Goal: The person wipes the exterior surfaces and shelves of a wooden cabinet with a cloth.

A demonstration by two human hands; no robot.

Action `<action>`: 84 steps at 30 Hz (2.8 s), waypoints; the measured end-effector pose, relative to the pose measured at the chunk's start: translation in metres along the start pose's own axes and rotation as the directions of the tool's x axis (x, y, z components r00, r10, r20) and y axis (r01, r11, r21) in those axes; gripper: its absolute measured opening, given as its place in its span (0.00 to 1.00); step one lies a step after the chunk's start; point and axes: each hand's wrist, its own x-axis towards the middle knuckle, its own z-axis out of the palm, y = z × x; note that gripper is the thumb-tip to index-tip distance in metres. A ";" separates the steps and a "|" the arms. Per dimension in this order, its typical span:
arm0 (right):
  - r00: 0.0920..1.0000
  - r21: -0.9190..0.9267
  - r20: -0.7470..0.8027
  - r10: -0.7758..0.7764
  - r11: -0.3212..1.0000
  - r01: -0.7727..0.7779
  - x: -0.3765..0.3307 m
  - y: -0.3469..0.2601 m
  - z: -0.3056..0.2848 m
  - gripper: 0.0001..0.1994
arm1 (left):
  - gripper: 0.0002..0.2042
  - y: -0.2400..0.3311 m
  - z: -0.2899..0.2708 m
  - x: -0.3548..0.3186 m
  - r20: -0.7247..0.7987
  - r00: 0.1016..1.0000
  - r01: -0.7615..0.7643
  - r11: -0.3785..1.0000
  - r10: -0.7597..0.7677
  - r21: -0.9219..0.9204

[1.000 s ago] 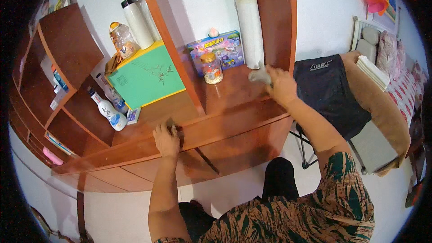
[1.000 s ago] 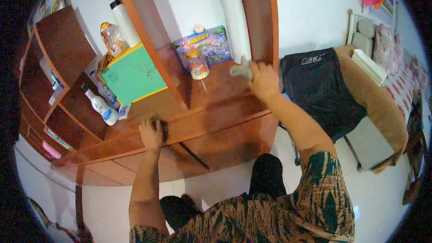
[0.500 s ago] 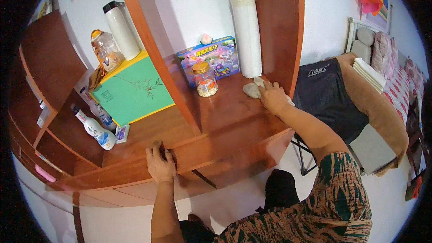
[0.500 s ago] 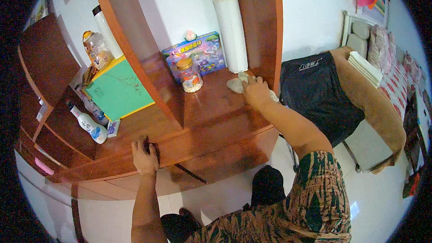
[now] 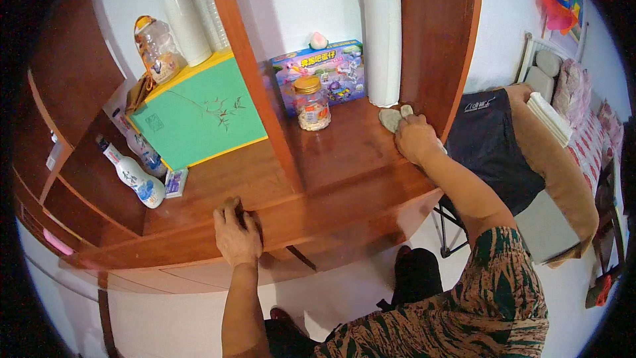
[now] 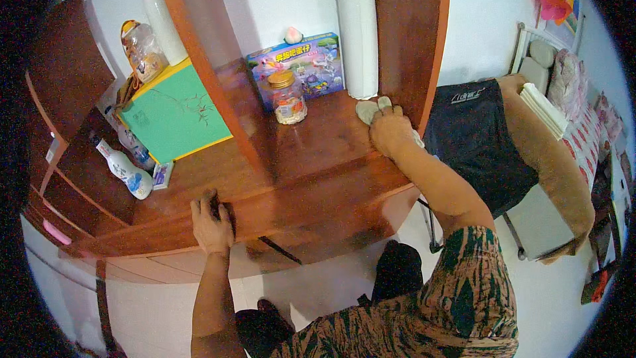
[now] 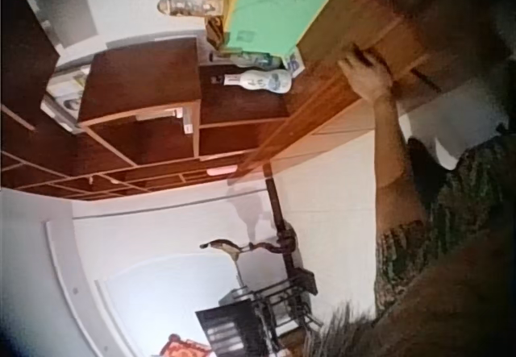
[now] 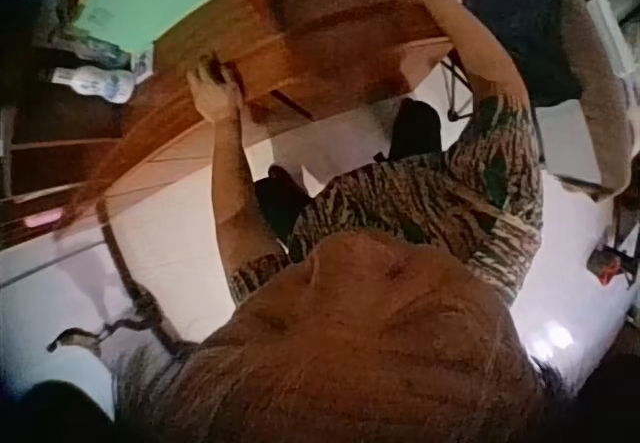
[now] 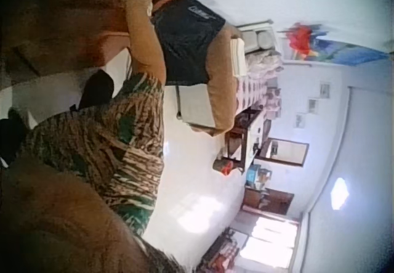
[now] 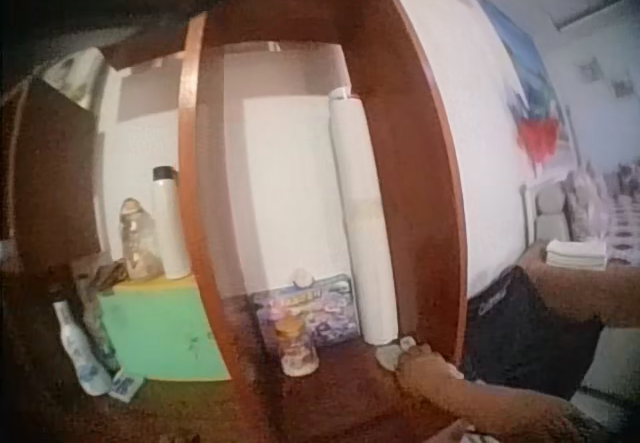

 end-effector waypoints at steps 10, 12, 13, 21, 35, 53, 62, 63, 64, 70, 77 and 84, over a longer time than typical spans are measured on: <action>0.942 -0.147 0.248 -0.228 0.952 0.269 -0.046 0.004 -0.044 0.12 | 0.15 0.005 0.000 0.001 -0.007 1.000 -0.008 1.000 0.008 -0.025; 0.964 -0.034 0.226 -0.142 0.988 0.153 -0.045 -0.018 -0.052 0.12 | 0.15 0.004 -0.001 0.001 -0.009 1.000 -0.015 0.999 0.015 -0.029; 0.971 0.028 0.219 -0.101 0.995 0.097 -0.044 -0.033 -0.053 0.12 | 0.15 0.003 -0.001 0.001 -0.012 1.000 -0.017 1.000 0.017 -0.025; 0.982 0.058 0.005 -0.188 0.981 0.187 0.017 -0.064 -0.007 0.11 | 0.15 0.007 -0.004 0.001 -0.017 1.000 -0.015 1.000 0.015 -0.003; 0.994 0.168 0.103 0.024 0.985 -0.041 0.101 -0.077 0.029 0.13 | 0.15 0.000 0.000 -0.001 -0.043 0.997 -0.069 0.998 0.069 0.002; 0.922 0.109 0.058 -0.383 0.920 0.376 0.044 -0.060 0.003 0.22 | 0.15 0.006 -0.007 -0.001 -0.008 1.000 0.018 1.000 -0.018 -0.002; 0.760 -0.032 0.169 -0.627 0.768 0.640 0.013 -0.080 -0.010 0.19 | 0.15 0.003 -0.002 -0.002 -0.047 0.998 -0.029 1.000 0.029 -0.001; 0.770 -0.029 0.189 -0.609 0.781 0.624 0.010 -0.089 -0.011 0.19 | 0.15 0.002 -0.001 -0.002 -0.052 0.998 -0.034 0.999 0.034 0.000; 0.821 0.056 0.130 -0.556 0.831 0.553 0.006 -0.097 -0.010 0.18 | 0.15 0.002 0.001 -0.002 -0.057 0.998 -0.039 0.999 0.039 0.001; 0.937 0.180 0.044 -0.345 0.926 0.333 0.014 -0.128 -0.015 0.17 | 0.15 0.010 -0.004 -0.002 -0.035 0.999 -0.007 1.000 0.007 0.009; 0.900 0.252 -0.087 -0.426 0.865 0.434 0.025 -0.153 -0.005 0.15 | 0.15 0.003 0.001 -0.001 -0.067 0.996 -0.057 0.998 0.058 0.019; 0.946 0.216 -0.113 -0.303 0.922 0.321 0.039 -0.177 -0.008 0.11 | 0.15 0.008 -0.004 -0.002 -0.034 0.999 -0.011 1.000 0.011 0.019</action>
